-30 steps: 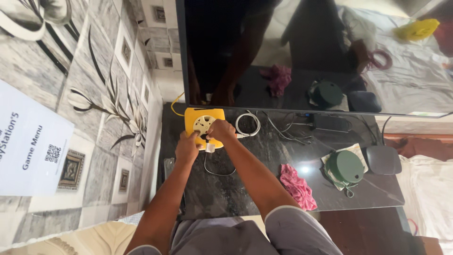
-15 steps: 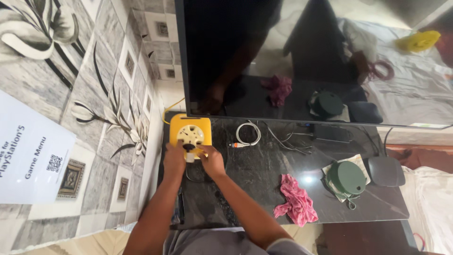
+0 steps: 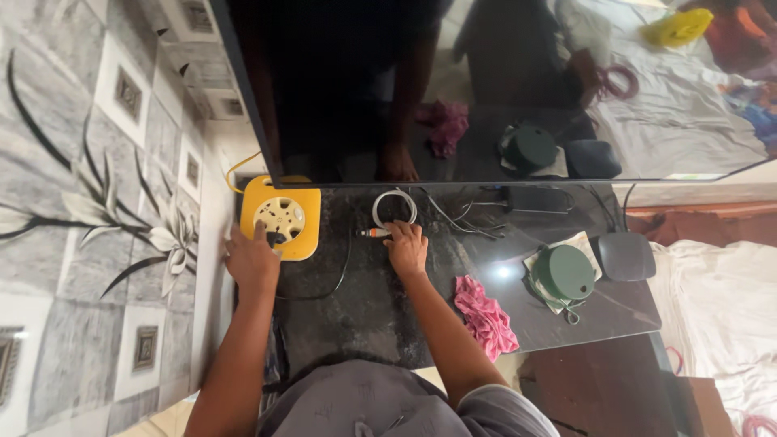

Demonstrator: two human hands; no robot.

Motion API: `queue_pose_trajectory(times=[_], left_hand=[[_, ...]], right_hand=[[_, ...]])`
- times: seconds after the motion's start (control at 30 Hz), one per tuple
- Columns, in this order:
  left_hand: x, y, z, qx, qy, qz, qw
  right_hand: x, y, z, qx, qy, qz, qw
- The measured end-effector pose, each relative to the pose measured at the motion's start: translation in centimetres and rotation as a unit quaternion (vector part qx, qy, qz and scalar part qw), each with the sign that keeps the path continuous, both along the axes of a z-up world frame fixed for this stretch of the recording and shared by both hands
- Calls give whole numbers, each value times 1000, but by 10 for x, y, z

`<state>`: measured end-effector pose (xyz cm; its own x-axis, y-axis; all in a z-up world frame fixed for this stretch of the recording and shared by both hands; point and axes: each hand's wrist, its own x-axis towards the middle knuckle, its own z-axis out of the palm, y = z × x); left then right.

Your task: The person cleans a table by moving objects like an extension box, a speaker, and cables, then wiping the surface with a pink cloth and a piece of paper.

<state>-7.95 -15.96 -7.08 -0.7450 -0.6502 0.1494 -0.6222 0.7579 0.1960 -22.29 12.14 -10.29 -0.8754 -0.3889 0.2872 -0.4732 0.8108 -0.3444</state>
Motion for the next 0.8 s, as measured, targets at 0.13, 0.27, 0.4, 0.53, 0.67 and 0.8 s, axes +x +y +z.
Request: queue_pose_trajectory(times=[0.13, 0.27, 0.4, 0.53, 0.67, 0.8], left_hand=[[-2, 63, 6, 58, 160, -213, 962], [-13, 120, -24, 156, -33, -247, 956], [-32, 125, -77, 128, -21, -254, 959], [-49, 117, -92, 160, -29, -220, 962], [-59, 109, -71, 206, -15, -181, 962], [-57, 107, -49, 250, -24, -142, 957]], right_hand=[[-6, 28, -6, 26, -22, -15, 999], [-5, 56, -9, 10, -25, -70, 997], [11, 66, -7, -7, -31, -51, 998], [28, 70, -1, -34, -54, -43, 997], [46, 73, 1, -27, -68, -20, 997], [52, 79, 6, -16, -71, 4, 997]])
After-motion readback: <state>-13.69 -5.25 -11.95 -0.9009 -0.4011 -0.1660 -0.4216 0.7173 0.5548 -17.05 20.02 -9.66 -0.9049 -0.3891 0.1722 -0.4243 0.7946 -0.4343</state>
